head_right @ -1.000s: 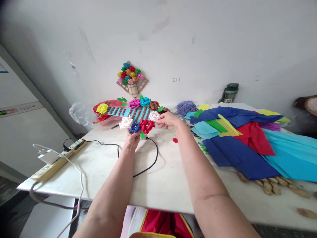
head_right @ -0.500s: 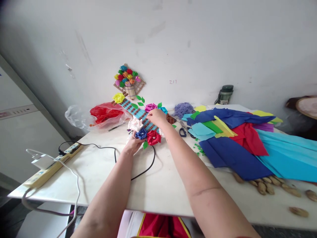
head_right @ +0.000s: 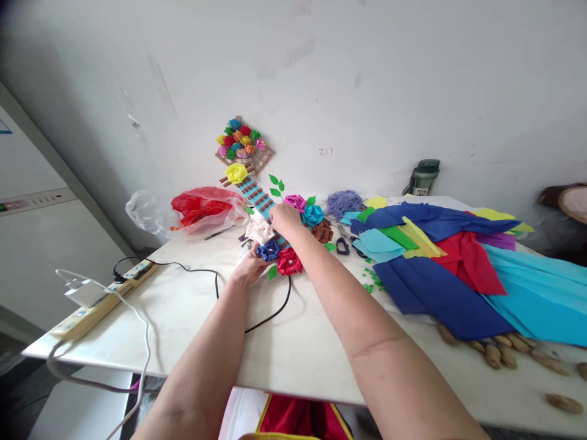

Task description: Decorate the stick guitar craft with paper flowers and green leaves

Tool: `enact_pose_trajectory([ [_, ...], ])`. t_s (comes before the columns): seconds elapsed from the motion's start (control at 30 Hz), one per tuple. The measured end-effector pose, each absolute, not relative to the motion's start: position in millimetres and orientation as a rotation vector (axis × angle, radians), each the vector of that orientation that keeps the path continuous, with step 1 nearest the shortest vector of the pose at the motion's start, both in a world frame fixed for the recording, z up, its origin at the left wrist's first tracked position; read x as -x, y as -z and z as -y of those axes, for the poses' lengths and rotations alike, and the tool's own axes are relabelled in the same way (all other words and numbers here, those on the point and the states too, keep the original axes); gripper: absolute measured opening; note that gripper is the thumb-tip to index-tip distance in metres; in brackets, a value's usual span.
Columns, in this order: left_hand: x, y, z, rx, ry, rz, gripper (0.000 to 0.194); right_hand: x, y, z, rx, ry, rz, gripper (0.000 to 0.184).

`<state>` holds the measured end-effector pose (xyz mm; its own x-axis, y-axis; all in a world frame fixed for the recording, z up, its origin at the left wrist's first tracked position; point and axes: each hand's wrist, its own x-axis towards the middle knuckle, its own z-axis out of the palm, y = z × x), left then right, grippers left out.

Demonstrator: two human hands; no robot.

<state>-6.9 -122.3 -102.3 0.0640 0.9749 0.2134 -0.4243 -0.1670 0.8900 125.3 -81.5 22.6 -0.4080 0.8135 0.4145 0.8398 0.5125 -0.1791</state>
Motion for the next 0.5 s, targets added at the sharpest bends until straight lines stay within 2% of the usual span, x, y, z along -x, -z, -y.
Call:
enact_pose_trajectory([
  [0.33, 9, 103, 125, -1.097, -1.409, -0.686, 0.077, -138, -17, 68, 1.301, 0.019, 2.336, 0.022],
  [0.5, 3, 101, 126, -1.112, -1.353, -0.735, 0.082, -149, -11, 64, 1.349, 0.004, 2.371, 0.023],
])
